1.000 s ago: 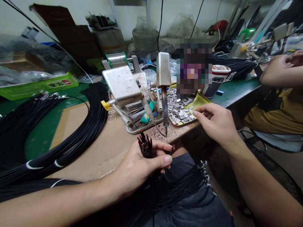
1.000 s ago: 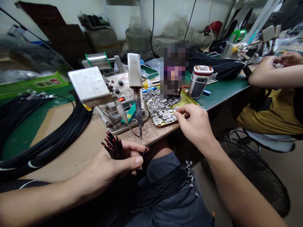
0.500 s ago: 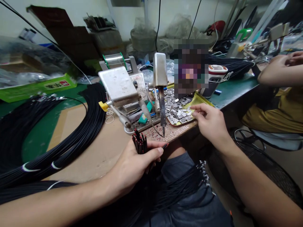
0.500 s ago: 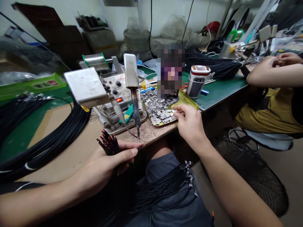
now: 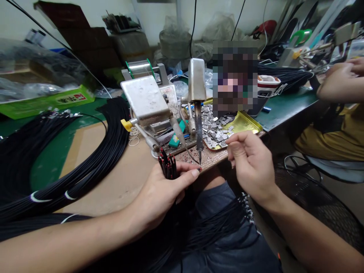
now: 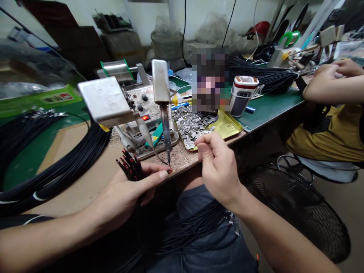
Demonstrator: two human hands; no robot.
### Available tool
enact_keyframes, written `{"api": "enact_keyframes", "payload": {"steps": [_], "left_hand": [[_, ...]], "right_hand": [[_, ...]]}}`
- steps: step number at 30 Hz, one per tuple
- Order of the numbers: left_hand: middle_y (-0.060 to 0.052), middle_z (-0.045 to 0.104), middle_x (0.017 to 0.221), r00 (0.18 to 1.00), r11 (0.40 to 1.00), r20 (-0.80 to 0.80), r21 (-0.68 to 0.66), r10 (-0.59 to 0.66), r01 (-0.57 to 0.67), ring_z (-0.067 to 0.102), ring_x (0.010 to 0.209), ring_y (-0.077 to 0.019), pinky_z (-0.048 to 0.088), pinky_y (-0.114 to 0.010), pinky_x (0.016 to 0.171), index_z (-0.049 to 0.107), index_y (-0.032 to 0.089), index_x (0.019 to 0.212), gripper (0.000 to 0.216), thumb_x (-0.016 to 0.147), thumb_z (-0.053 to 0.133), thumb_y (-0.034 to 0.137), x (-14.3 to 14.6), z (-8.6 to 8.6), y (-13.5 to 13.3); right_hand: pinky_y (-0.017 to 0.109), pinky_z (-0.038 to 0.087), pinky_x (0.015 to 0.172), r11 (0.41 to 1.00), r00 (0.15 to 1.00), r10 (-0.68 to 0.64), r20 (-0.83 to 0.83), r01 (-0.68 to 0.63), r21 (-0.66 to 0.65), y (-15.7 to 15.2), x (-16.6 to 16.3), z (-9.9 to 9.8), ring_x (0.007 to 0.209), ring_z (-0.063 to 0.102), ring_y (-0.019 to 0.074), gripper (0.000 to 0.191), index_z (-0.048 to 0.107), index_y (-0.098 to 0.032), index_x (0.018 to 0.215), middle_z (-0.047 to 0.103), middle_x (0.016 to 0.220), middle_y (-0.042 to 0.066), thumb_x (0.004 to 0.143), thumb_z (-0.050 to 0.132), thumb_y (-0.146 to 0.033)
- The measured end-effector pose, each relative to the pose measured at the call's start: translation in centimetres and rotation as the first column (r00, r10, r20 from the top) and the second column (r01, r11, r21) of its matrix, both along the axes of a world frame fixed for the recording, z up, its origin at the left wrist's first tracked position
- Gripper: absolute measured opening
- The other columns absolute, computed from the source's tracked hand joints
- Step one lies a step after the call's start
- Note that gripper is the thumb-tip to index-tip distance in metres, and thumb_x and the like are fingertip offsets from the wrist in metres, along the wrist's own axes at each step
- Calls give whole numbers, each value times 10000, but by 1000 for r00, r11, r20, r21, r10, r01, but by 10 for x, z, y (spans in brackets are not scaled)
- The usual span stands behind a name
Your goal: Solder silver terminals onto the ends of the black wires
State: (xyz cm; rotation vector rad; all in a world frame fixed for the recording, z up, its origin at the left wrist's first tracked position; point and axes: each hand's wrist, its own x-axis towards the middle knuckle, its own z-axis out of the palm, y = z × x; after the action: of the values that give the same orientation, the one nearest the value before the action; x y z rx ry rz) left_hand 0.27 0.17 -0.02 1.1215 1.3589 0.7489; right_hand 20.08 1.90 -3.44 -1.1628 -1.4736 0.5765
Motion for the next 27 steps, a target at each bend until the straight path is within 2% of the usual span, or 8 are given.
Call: {"api": "enact_keyframes", "payload": {"steps": [2, 4, 6, 8, 11, 14, 18, 27], "left_hand": [[49, 513, 552, 999, 1000, 32, 14, 6, -6, 381, 449, -55, 253, -171, 400, 706, 123, 913, 317, 754, 762, 392, 0, -2, 0], [46, 525, 582, 997, 999, 69, 35, 30, -32, 389, 452, -54, 274, -170, 397, 692, 130, 892, 296, 753, 766, 380, -1, -4, 1], [40, 547, 616, 994, 997, 99, 62, 46, -52, 399, 451, -52, 289, -169, 393, 681, 136, 869, 270, 755, 766, 366, -1, -5, 1], [35, 562, 634, 993, 996, 106, 76, 47, -55, 405, 449, -50, 294, -169, 388, 675, 138, 865, 254, 765, 759, 356, -1, -5, 2], [31, 551, 611, 995, 997, 92, 71, 26, -33, 398, 456, -56, 290, -170, 389, 675, 127, 864, 251, 791, 736, 359, -1, -4, 2], [18, 561, 619, 996, 998, 90, 58, 9, -14, 391, 469, -59, 287, -174, 395, 679, 115, 858, 256, 794, 732, 357, 0, -2, 2], [-9, 611, 668, 994, 998, 106, 47, 23, -28, 395, 476, -58, 289, -177, 397, 689, 104, 857, 257, 779, 747, 342, 0, -2, 1], [-32, 681, 742, 993, 998, 115, 50, 25, -30, 426, 486, -60, 300, -172, 397, 720, 122, 855, 245, 767, 758, 347, -1, -3, 3]], "right_hand": [[288, 457, 633, 998, 998, 51, 45, -50, -31, -6, -8, 0, 662, 555, 143, 140, 644, -209, 926, 566, 738, 1, 968, 511, -219], [304, 489, 704, 988, 992, 127, 5, -126, -84, -10, -14, 0, 742, 595, 155, 184, 683, -201, 934, 609, 829, 27, 967, 502, -194], [309, 526, 732, 966, 973, 183, -141, -204, -158, -12, -19, 1, 776, 633, 158, 173, 687, -204, 1021, 643, 901, 37, 955, 527, -196], [307, 561, 718, 929, 917, 195, -347, -286, -233, -12, -24, 1, 752, 672, 157, 202, 640, -216, 1114, 680, 890, 25, 914, 610, -216], [303, 592, 673, 877, 827, 141, -544, -359, -320, -11, -27, 0, 669, 710, 168, 259, 639, -188, 1000, 721, 749, 9, 787, 772, -250], [308, 607, 690, 851, 799, 126, -588, -392, -350, -9, -27, -5, 671, 730, 183, 245, 700, -149, 874, 754, 733, 44, 711, 837, -269], [316, 617, 710, 844, 758, 138, -637, -427, -326, -9, -28, -9, 690, 738, 181, 276, 732, -153, 934, 772, 784, 50, 704, 842, -261], [276, 620, 690, 861, 785, 141, -603, -397, -316, -15, -31, -5, 684, 736, 165, 250, 700, -165, 883, 757, 755, 26, 688, 850, -212]]}}
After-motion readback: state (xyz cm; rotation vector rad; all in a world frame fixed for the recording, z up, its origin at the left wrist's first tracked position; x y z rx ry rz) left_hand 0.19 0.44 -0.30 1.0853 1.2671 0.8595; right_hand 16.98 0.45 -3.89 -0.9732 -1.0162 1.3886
